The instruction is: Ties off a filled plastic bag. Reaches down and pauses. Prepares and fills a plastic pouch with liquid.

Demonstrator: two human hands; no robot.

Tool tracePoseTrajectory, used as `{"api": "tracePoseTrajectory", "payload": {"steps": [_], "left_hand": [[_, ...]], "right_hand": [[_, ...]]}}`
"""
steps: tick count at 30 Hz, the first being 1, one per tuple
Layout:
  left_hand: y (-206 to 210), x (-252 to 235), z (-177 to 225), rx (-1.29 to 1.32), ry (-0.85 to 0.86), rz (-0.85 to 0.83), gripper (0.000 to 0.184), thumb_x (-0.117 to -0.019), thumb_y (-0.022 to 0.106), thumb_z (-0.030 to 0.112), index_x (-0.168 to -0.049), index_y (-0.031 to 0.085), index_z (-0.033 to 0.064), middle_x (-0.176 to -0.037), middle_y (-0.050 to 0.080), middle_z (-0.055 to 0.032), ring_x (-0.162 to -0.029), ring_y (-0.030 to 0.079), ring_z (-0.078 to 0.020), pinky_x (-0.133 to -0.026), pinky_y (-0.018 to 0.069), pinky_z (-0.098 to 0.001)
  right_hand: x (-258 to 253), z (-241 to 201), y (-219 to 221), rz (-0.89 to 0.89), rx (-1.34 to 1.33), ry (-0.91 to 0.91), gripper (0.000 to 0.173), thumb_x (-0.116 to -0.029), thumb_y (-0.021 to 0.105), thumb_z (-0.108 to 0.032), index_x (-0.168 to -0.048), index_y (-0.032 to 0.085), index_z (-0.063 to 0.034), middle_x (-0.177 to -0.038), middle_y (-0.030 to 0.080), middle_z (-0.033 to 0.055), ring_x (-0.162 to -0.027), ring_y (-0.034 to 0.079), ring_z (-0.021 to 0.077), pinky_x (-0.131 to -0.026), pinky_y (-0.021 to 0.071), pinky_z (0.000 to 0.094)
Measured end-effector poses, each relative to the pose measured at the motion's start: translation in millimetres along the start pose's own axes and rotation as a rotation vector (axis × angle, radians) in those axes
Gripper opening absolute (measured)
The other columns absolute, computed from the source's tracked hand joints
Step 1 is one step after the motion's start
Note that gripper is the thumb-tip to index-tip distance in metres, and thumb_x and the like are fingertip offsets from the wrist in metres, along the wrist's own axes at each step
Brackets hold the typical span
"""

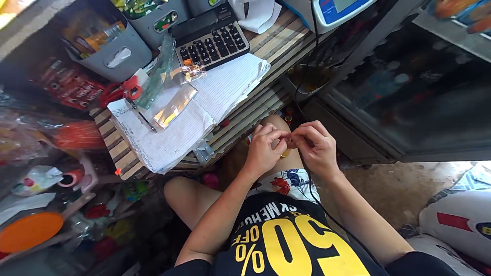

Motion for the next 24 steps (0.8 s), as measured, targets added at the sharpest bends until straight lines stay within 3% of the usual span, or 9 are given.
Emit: {"api": "tracePoseTrajectory", "payload": {"steps": [3, 8, 16, 19, 21, 24], "left_hand": [[0.1, -0.2, -0.3, 0.061, -0.025, 0.005, 0.01, -0.0929, 0.073, 0.018, -0.094, 0.077, 0.0083, -0.096, 0.068, -0.0029, -0.096, 0.061, -0.0158, -0.089, 0.0492, -0.0347], [3.6, 0.6, -3.3, 0.031, 0.042, 0.054, 0.006, -0.0884, 0.079, 0.014, -0.089, 0.078, 0.0086, -0.092, 0.069, -0.0018, -0.096, 0.059, -0.0171, -0.087, 0.0472, -0.0337], [11.1, 5.0, -4.8, -0.085, 0.115, 0.1, 0.005, -0.0877, 0.08, 0.02, -0.088, 0.08, 0.0144, -0.086, 0.067, 0.0029, -0.092, 0.057, -0.0155, -0.086, 0.045, -0.0349], [11.8, 3.0, -2.8, -0.109, 0.117, 0.062, 0.005, -0.0884, 0.079, 0.019, -0.089, 0.08, 0.0136, -0.087, 0.067, 0.0012, -0.093, 0.058, -0.0173, -0.086, 0.0463, -0.037], [12.6, 3.0, -0.7, -0.051, 0.099, 0.031, 0.004, -0.0888, 0.076, 0.011, -0.091, 0.078, 0.0086, -0.092, 0.067, -0.0034, -0.094, 0.061, -0.0172, -0.086, 0.0512, -0.0343], [17.6, 4.1, 3.7, 0.116, 0.09, 0.067, 0.01, -0.0917, 0.069, 0.001, -0.099, 0.075, 0.0029, -0.097, 0.068, -0.0085, -0.088, 0.067, -0.0133, -0.077, 0.0587, -0.0283]], "right_hand": [[-1.6, 0.0, -1.1, -0.024, -0.024, 0.017, 0.011, -0.0991, 0.061, -0.006, -0.102, 0.071, -0.0016, -0.107, 0.062, 0.0072, -0.083, 0.066, 0.0067, -0.072, 0.0614, 0.0227], [-7.0, 2.9, -4.9, -0.08, -0.106, 0.018, 0.01, -0.0987, 0.06, -0.006, -0.103, 0.069, -0.0036, -0.102, 0.067, 0.0031, -0.085, 0.066, 0.0062, -0.074, 0.0591, 0.023], [-15.6, -14.2, -8.8, 0.026, 0.059, -0.181, 0.008, -0.0966, 0.062, -0.005, -0.096, 0.069, -0.0019, -0.102, 0.069, 0.0059, -0.098, 0.067, 0.0084, -0.084, 0.0584, 0.0241], [-11.6, -11.1, -5.2, 0.066, 0.026, -0.148, 0.007, -0.096, 0.064, -0.006, -0.098, 0.07, -0.0031, -0.103, 0.069, 0.005, -0.099, 0.068, 0.0093, -0.085, 0.059, 0.026], [-5.7, -4.5, -0.3, 0.008, -0.08, -0.029, 0.011, -0.1003, 0.059, -0.012, -0.104, 0.066, -0.0047, -0.106, 0.066, 0.0039, -0.097, 0.066, 0.0102, -0.083, 0.059, 0.0284], [5.3, 8.5, 5.4, -0.157, -0.187, 0.106, 0.042, -0.1104, 0.039, -0.034, -0.135, 0.053, -0.0034, -0.13, 0.058, 0.0073, -0.117, 0.06, 0.0132, -0.1, 0.0535, 0.0339]]}}
Point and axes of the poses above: each hand's wrist, its own x-axis away from the middle knuckle, its own y-axis out of the palm, z = x × y, the point moved 1 cm from there along -x, towards the middle knuckle
